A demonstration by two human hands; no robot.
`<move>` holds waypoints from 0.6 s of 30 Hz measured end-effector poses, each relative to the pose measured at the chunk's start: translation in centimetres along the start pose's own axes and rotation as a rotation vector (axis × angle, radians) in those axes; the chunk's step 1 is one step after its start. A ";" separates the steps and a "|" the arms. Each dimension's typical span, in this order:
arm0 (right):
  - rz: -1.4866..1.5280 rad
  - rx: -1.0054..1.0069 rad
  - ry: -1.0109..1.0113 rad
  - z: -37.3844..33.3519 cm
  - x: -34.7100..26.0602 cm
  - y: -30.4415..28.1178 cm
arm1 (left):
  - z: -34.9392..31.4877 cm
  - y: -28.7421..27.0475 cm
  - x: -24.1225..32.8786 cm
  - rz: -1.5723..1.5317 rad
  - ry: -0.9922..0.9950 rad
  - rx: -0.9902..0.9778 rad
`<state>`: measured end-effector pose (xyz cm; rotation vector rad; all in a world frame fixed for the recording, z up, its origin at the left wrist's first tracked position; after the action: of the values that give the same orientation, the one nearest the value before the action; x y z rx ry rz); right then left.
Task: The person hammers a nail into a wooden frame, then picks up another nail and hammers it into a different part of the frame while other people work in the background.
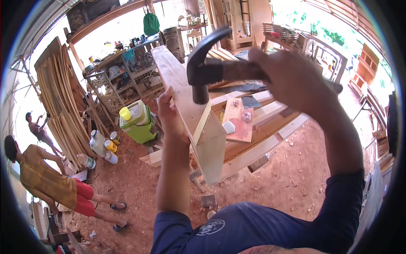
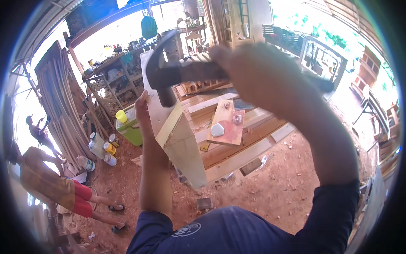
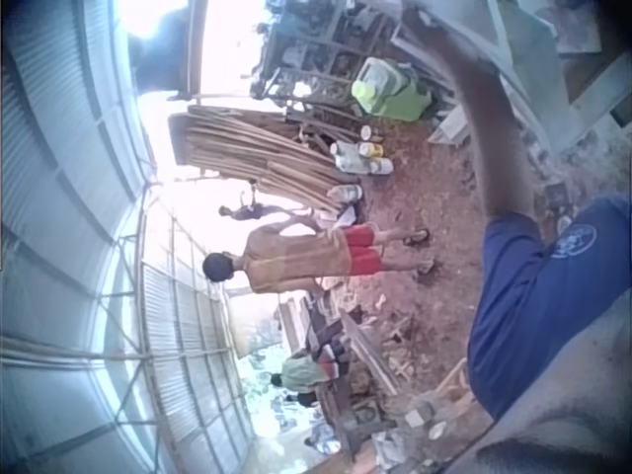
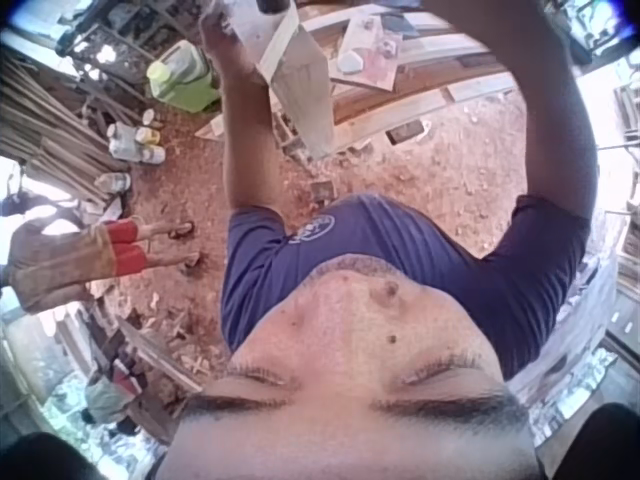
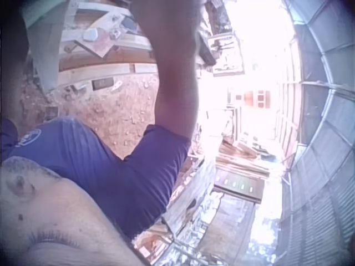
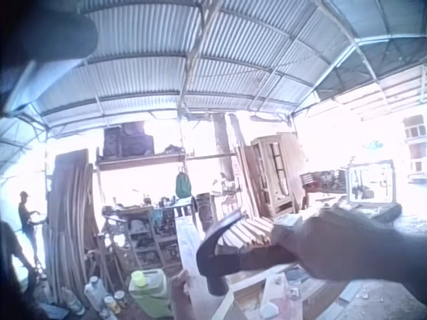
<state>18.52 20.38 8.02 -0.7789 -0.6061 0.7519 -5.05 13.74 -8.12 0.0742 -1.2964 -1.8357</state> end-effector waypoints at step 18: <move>0.367 0.100 0.199 -5.7 4.1 4.6 | 0.5 -1.1 -0.5 0.208 0.099 0.139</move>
<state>23.33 23.57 1.91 -0.8709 -0.2456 1.0175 -5.64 14.52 -8.93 0.1000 -1.3099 -1.5468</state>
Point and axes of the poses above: each hand's wrist, its own z-axis towards the middle knuckle, its own y-axis out of the palm, x = y × z, the point moved 4 cm from there along z, towards the middle knuckle, and after that the axes turned 9 degrees about y, right-handed, at the moved point
